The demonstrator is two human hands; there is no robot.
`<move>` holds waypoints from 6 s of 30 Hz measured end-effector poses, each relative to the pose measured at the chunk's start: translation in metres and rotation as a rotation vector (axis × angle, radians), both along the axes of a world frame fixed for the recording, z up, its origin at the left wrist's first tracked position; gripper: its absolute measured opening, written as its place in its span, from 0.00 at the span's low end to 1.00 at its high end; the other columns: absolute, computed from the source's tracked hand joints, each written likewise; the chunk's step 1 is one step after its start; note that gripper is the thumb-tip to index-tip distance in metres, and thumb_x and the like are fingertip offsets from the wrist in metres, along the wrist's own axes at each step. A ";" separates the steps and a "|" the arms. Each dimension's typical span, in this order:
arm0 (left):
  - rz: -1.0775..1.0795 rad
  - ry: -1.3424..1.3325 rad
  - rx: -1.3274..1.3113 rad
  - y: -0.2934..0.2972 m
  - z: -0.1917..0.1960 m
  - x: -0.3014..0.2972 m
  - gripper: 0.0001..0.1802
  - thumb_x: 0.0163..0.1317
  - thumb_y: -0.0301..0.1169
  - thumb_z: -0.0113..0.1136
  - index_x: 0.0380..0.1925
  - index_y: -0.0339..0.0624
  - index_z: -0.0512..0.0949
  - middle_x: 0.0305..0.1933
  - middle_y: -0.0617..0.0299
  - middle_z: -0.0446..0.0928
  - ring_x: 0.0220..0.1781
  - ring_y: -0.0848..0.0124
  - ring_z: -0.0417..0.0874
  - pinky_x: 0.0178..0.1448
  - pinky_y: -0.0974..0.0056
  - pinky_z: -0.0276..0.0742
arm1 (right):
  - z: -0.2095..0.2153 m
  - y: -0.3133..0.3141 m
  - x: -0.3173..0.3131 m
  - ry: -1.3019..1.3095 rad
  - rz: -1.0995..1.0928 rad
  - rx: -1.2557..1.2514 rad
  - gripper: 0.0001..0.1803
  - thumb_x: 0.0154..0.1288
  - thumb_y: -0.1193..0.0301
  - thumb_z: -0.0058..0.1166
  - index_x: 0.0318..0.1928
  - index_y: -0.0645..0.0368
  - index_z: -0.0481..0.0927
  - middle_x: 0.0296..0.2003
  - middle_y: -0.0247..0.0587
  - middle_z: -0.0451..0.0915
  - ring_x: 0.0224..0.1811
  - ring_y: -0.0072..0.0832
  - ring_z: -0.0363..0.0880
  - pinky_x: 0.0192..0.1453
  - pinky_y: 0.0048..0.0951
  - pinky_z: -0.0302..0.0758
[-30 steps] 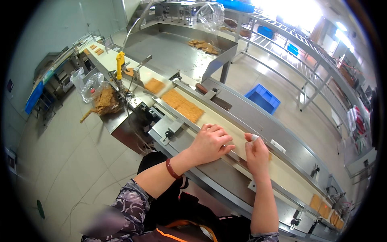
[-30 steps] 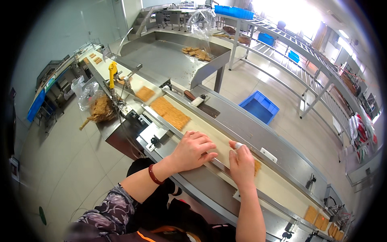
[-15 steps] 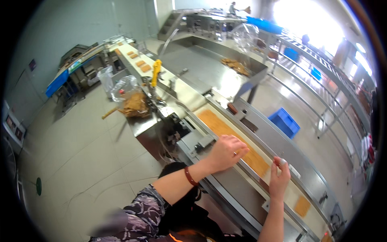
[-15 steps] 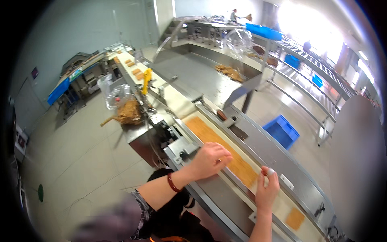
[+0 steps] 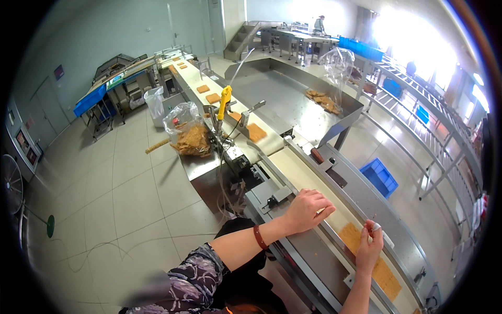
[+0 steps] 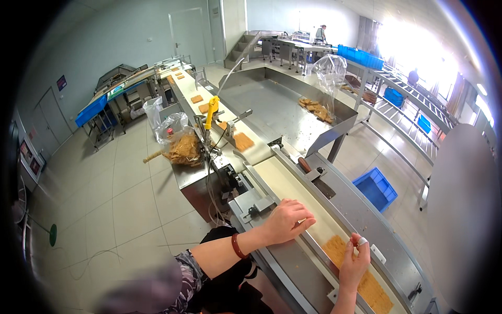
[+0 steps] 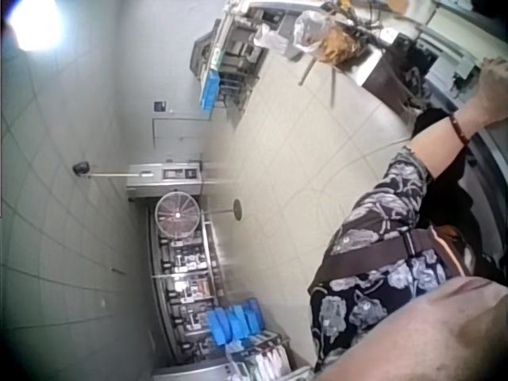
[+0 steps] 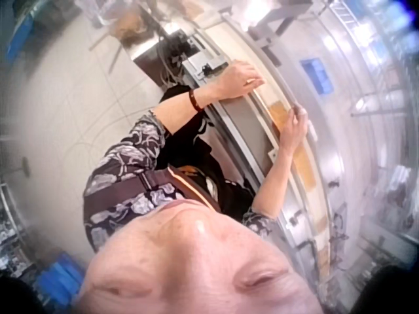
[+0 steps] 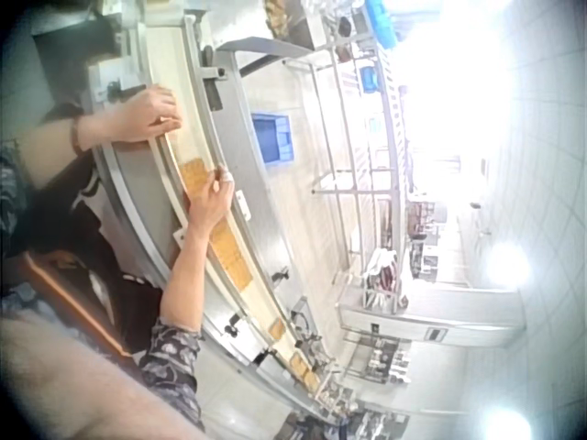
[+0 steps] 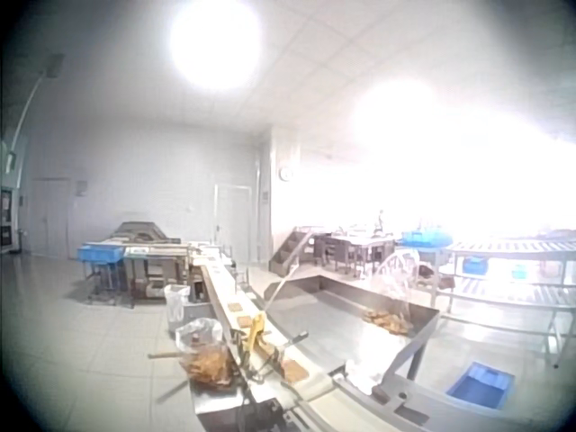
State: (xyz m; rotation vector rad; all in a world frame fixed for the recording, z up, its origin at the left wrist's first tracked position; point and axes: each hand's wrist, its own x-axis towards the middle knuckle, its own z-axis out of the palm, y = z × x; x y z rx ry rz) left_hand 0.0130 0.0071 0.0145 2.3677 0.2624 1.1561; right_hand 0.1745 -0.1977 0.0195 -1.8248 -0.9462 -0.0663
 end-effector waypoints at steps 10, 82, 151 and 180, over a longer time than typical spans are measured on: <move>0.003 -0.029 0.015 0.001 -0.005 0.003 0.11 0.73 0.39 0.64 0.35 0.46 0.85 0.34 0.64 0.84 0.42 0.65 0.84 0.57 0.57 0.72 | 0.001 -0.001 0.000 -0.024 -0.004 0.001 0.10 0.74 0.78 0.55 0.52 0.66 0.82 0.42 0.41 0.84 0.45 0.30 0.82 0.54 0.32 0.78; 0.272 0.360 0.243 0.025 -0.001 -0.013 0.22 0.70 0.48 0.64 0.54 0.45 0.84 0.65 0.57 0.81 0.69 0.59 0.79 0.73 0.44 0.66 | 0.003 0.000 -0.002 -0.243 -0.119 -0.314 0.16 0.70 0.63 0.64 0.51 0.59 0.85 0.47 0.44 0.86 0.54 0.39 0.83 0.58 0.42 0.76; -0.126 0.342 0.266 -0.029 -0.014 0.006 0.18 0.67 0.48 0.68 0.49 0.52 0.85 0.51 0.68 0.83 0.62 0.66 0.80 0.76 0.39 0.64 | -0.001 0.000 0.000 -0.268 -0.114 -0.456 0.26 0.64 0.54 0.69 0.55 0.59 0.83 0.49 0.45 0.84 0.56 0.42 0.79 0.61 0.45 0.71; -0.114 0.333 0.425 -0.039 -0.006 0.005 0.26 0.68 0.52 0.64 0.61 0.52 0.81 0.68 0.57 0.79 0.73 0.59 0.76 0.76 0.46 0.66 | 0.059 -0.137 0.020 -0.351 -0.526 -1.013 0.27 0.55 0.54 0.73 0.55 0.47 0.87 0.55 0.40 0.85 0.66 0.37 0.76 0.70 0.43 0.69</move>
